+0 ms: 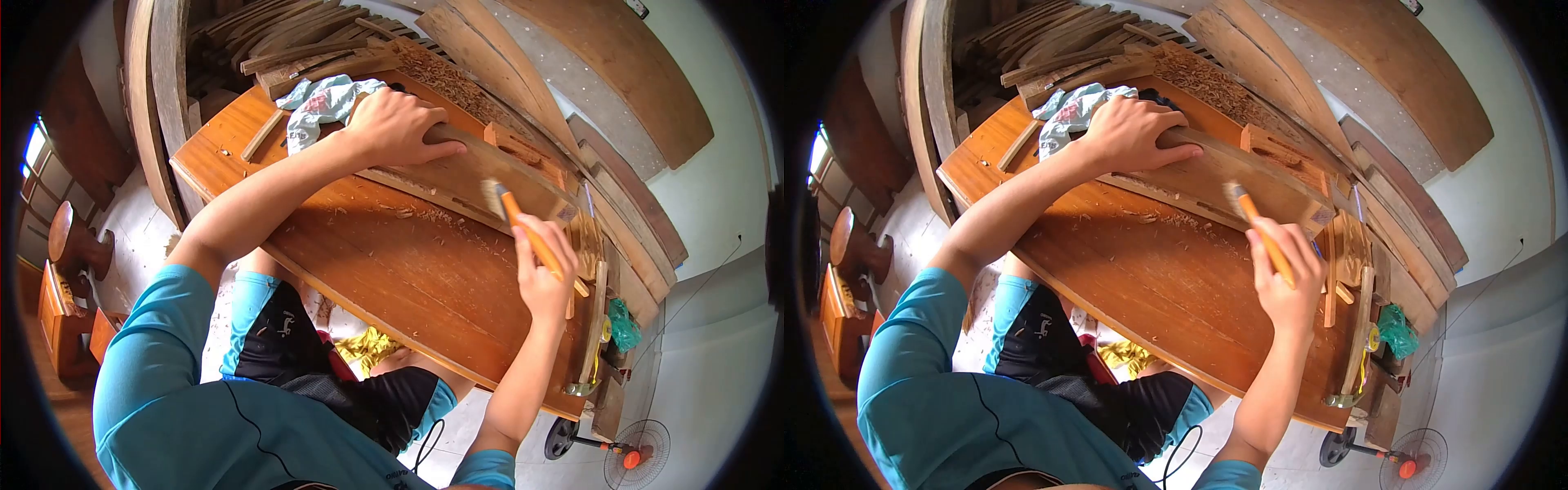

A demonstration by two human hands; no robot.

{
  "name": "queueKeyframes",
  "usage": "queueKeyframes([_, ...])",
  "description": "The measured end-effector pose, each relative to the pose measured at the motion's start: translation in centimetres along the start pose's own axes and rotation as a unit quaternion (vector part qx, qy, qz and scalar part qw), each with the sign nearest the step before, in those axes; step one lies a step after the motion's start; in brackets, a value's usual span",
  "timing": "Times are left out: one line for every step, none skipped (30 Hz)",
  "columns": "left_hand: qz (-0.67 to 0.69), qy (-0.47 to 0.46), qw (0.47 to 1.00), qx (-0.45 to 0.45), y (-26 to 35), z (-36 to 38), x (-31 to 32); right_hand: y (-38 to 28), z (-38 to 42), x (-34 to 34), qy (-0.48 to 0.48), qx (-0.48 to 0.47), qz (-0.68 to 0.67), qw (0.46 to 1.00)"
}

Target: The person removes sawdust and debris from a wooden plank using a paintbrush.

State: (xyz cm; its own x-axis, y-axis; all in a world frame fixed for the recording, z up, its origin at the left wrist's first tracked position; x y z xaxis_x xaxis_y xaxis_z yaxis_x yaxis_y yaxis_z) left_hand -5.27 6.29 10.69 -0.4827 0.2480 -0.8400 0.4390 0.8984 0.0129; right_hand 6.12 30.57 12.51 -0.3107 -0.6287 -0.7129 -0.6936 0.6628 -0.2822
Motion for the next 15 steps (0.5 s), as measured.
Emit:
queueKeyframes([-0.003,0.004,1.0,0.003,0.0,-0.1,0.0,0.3,0.1,-0.7,0.027,0.0,0.012,1.0])
queueKeyframes([0.0,0.0,1.0,0.004,0.0,-0.2,0.1,0.5,0.2,-1.4,0.055,0.001,0.024,0.998])
queueKeyframes([0.004,-0.004,1.0,0.004,-0.1,-0.2,0.2,0.7,0.4,-2.0,0.081,0.001,0.037,0.996])
queueKeyframes([0.007,-0.008,1.0,0.002,-0.1,-0.2,0.3,0.7,0.5,-2.4,0.098,-0.011,0.041,0.994])
queueKeyframes([0.004,-0.004,1.0,0.003,0.0,-0.1,0.2,0.1,0.3,-2.2,0.086,-0.043,0.043,0.994])
queueKeyframes([-0.001,-0.001,1.0,0.005,0.0,0.0,0.1,-0.6,0.1,-2.0,0.074,-0.075,0.044,0.993])
queueKeyframes([-0.005,0.002,1.0,0.008,0.1,0.0,0.0,-1.3,0.0,-1.8,0.064,-0.106,0.047,0.991])
queueKeyframes([-0.002,0.009,1.0,0.011,0.1,-0.1,0.0,-1.2,0.1,-1.1,0.031,-0.084,0.043,0.995])
queueKeyframes([0.002,0.017,1.0,0.014,0.1,-0.1,0.0,-1.5,-0.1,-0.6,0.01,-0.063,0.028,0.998])
queueKeyframes([0.005,0.023,1.0,0.014,0.0,0.0,0.0,-1.9,-0.2,-0.1,-0.009,-0.06,0.034,0.998])
queueKeyframes([0.003,0.021,1.0,0.012,-0.1,0.0,0.1,-2.2,-0.2,0.5,-0.027,-0.058,0.04,0.997])
queueKeyframes([0.0,0.019,1.0,0.01,0.0,0.0,0.0,-2.3,-0.2,1.0,-0.031,-0.064,0.04,0.997])
queueKeyframes([-0.002,0.017,1.0,0.01,0.1,0.0,-0.1,-2.6,-0.2,1.5,-0.06,-0.056,0.039,0.996])
queueKeyframes([0.001,0.016,1.0,0.011,0.1,-0.1,-0.1,-2.8,-0.2,2.0,-0.069,-0.064,0.027,0.995])
queueKeyframes([0.005,0.015,1.0,0.011,0.0,0.0,-0.1,-2.9,-0.3,2.5,-0.078,-0.071,0.016,0.994])
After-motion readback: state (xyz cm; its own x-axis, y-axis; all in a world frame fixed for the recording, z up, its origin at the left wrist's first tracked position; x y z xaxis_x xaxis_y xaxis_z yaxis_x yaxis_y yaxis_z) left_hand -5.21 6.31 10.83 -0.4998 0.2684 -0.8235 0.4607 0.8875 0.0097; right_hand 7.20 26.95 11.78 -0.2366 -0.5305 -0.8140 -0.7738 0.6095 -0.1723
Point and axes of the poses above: each hand's wrist, its own z-axis away from the middle knuckle, its own x-axis out of the palm, y = z × x, the point moved 10 cm from there along -z, towards the middle knuckle, and after that the axes turned 5 degrees about -y, right-handed, at the moved point
